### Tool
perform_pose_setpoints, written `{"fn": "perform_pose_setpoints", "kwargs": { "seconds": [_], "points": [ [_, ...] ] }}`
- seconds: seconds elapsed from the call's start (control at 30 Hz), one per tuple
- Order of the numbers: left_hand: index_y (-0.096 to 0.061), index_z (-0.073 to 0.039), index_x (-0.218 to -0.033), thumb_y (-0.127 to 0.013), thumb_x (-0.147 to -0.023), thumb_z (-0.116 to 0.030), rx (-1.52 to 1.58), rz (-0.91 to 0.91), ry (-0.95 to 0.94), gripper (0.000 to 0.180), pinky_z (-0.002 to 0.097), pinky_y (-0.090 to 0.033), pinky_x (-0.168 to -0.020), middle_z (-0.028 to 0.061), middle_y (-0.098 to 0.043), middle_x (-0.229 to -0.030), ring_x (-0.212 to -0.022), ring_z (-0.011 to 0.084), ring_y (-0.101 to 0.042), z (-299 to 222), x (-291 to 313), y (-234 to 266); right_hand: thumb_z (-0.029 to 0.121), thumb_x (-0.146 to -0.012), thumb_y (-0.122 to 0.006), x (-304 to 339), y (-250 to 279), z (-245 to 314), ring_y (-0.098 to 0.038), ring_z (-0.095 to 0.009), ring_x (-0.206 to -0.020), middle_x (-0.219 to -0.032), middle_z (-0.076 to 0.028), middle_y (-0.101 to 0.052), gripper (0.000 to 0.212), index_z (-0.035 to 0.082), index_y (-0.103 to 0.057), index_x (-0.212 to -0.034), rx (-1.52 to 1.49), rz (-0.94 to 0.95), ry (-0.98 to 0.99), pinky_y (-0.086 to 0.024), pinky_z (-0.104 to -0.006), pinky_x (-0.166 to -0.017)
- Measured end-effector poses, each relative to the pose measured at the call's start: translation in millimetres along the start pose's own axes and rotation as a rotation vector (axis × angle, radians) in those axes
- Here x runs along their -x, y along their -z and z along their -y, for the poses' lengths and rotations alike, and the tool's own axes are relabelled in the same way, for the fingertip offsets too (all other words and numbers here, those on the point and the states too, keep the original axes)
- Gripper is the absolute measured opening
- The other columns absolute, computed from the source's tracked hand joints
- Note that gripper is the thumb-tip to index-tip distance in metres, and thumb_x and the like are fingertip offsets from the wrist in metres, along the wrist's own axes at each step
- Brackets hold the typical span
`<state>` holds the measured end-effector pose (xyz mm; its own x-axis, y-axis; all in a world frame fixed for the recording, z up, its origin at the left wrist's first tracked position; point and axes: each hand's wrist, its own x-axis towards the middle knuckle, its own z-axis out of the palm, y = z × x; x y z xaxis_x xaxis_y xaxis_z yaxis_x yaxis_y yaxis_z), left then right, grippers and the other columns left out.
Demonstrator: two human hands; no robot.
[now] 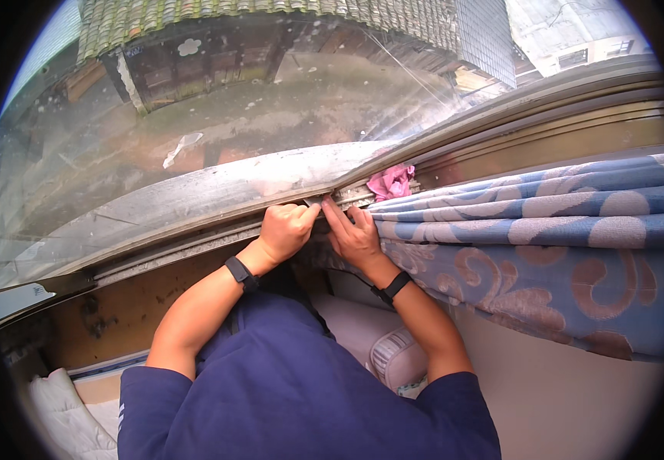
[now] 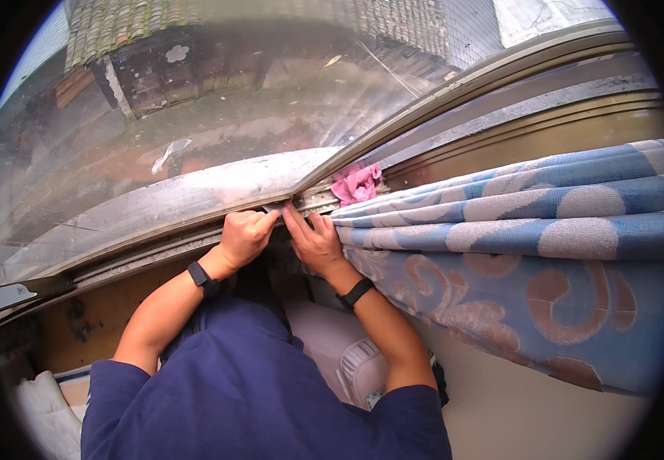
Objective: The person removes old adhesive strips from the window frame by hand, applies new white sealant strips to the upper and side frame channels, and presses the strips into place using a pink cloth and fingers.
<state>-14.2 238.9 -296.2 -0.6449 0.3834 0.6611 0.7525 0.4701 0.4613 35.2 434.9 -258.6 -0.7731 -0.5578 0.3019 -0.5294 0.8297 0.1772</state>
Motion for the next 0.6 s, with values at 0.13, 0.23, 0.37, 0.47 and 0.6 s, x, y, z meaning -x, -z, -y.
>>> {"fn": "perform_pose_setpoints", "kwargs": {
  "seconds": [0.13, 0.23, 0.37, 0.47, 0.6],
  "points": [
    [-0.068, -0.008, -0.094, -0.069, -0.078, -0.006, 0.021, 0.013, 0.013, 0.015, 0.0360, -0.048, -0.051, 0.0038, -0.055, -0.061, -0.055, 0.0214, -0.058, -3, -1, 3, 0.017, -0.071, -0.070, -9, 4, 5, -0.055, -0.026, -0.086, -0.134, -0.009, -0.059, 0.070, 0.005, -0.051, -0.138, -0.044, 0.046, -0.045, -0.045, -0.0383, -0.078],
    [-0.068, -0.008, -0.094, -0.069, -0.078, -0.006, 0.013, 0.028, 0.021, 0.016, 0.0365, -0.047, -0.051, 0.0040, -0.055, -0.061, -0.056, 0.0220, -0.058, -2, 0, 2, 0.017, -0.074, -0.067, -20, 4, 7, -0.054, -0.024, -0.082, -0.124, -0.009, -0.062, 0.057, 0.004, -0.057, -0.129, -0.046, 0.014, -0.057, -0.044, -0.0388, -0.075],
    [-0.066, -0.008, -0.089, -0.066, -0.076, -0.007, 0.008, -0.006, 0.017, 0.013, 0.0367, -0.047, -0.050, 0.0041, -0.055, -0.061, -0.056, 0.0224, -0.059, -4, -1, 3, 0.016, -0.075, -0.066, -24, 8, 11, -0.054, -0.025, -0.083, -0.121, -0.008, -0.062, 0.053, 0.004, -0.058, -0.126, -0.066, 0.009, -0.069, -0.044, -0.0394, -0.075],
    [-0.063, -0.008, -0.083, -0.063, -0.073, -0.008, -0.006, -0.028, 0.005, 0.010, 0.0365, -0.047, -0.049, 0.0038, -0.054, -0.059, -0.055, 0.0222, -0.059, -4, -3, 3, 0.015, -0.076, -0.066, -26, 8, 11, -0.055, -0.026, -0.084, -0.118, -0.009, -0.062, 0.049, 0.005, -0.059, -0.123, -0.073, 0.018, -0.090, -0.044, -0.0403, -0.076],
    [-0.066, -0.008, -0.089, -0.068, -0.080, -0.008, 0.025, 0.028, 0.020, 0.009, 0.0385, -0.047, -0.052, 0.0060, -0.057, -0.063, -0.057, 0.0247, -0.059, -2, 1, 0, 0.014, -0.076, -0.065, -26, 7, 13, -0.055, -0.028, -0.087, -0.117, -0.009, -0.061, 0.045, 0.004, -0.059, -0.120, -0.116, 0.013, -0.115, -0.044, -0.0418, -0.077]
  ]
}}
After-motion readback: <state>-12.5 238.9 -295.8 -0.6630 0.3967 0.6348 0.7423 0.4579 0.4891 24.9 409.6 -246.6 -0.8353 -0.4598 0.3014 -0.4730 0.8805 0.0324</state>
